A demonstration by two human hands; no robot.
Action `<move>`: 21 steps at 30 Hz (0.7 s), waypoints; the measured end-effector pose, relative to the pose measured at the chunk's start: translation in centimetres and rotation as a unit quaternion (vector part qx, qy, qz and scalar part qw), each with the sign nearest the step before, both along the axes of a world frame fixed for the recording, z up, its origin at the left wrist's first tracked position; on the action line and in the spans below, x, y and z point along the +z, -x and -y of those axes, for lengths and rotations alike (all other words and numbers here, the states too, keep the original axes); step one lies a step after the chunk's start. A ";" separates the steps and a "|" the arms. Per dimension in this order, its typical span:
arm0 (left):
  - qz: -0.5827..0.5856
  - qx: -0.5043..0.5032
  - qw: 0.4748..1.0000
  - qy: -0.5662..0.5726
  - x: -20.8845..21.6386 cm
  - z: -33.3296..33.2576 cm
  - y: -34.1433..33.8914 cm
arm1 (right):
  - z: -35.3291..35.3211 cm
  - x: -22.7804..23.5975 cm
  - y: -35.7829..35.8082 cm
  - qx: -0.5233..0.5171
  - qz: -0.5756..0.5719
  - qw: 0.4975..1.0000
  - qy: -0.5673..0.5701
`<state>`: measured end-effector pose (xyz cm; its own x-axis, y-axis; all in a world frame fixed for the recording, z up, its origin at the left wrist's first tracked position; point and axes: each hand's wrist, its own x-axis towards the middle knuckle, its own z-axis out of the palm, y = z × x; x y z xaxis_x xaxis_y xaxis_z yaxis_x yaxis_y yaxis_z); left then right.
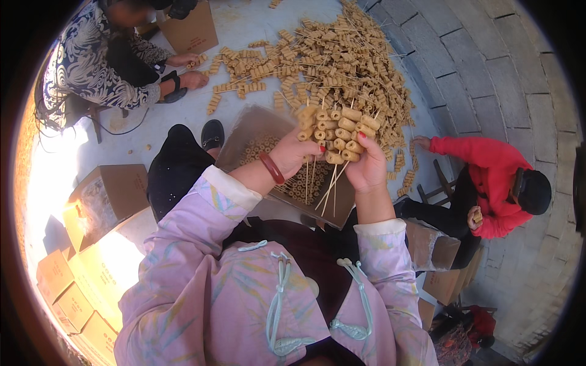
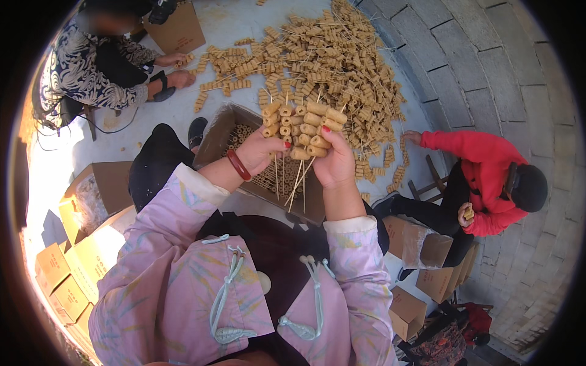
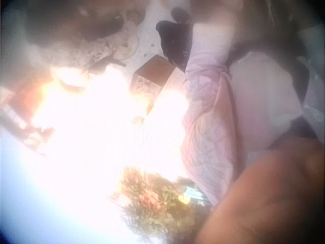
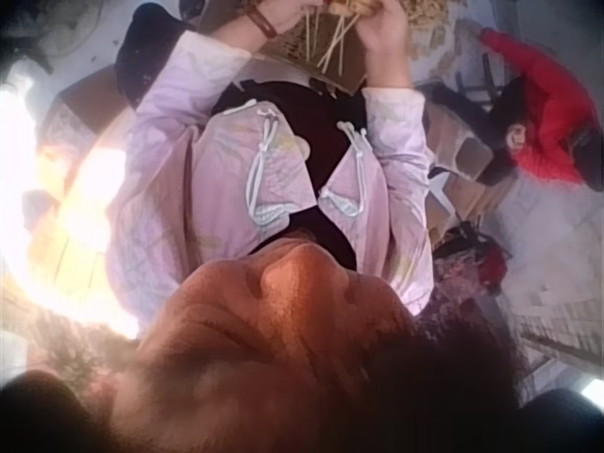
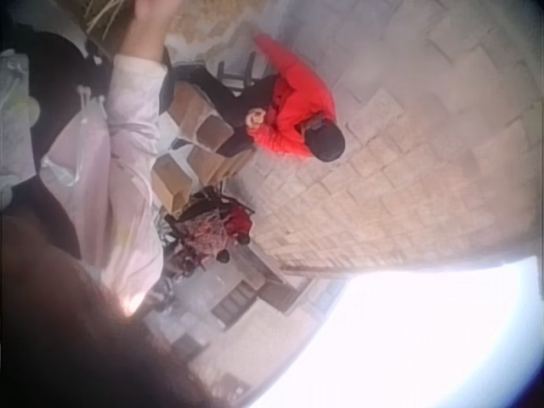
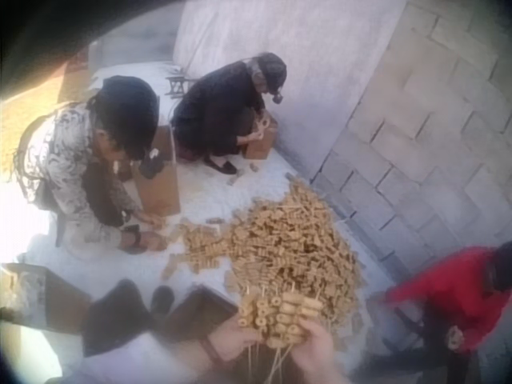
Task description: The person threads small, ring-shaped snacks onto wooden skewers and places them into a cardboard box. They repeatedly pick up snacks and skewers, align them, and insert the skewers through the snack centers.
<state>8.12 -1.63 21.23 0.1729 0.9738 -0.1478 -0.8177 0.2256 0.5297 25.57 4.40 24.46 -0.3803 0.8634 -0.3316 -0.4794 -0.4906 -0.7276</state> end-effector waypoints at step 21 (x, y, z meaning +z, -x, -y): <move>-0.021 -0.075 0.997 0.002 -2.2 -0.3 -0.1 | -0.1 -0.5 -1.1 0.034 -0.010 0.999 0.034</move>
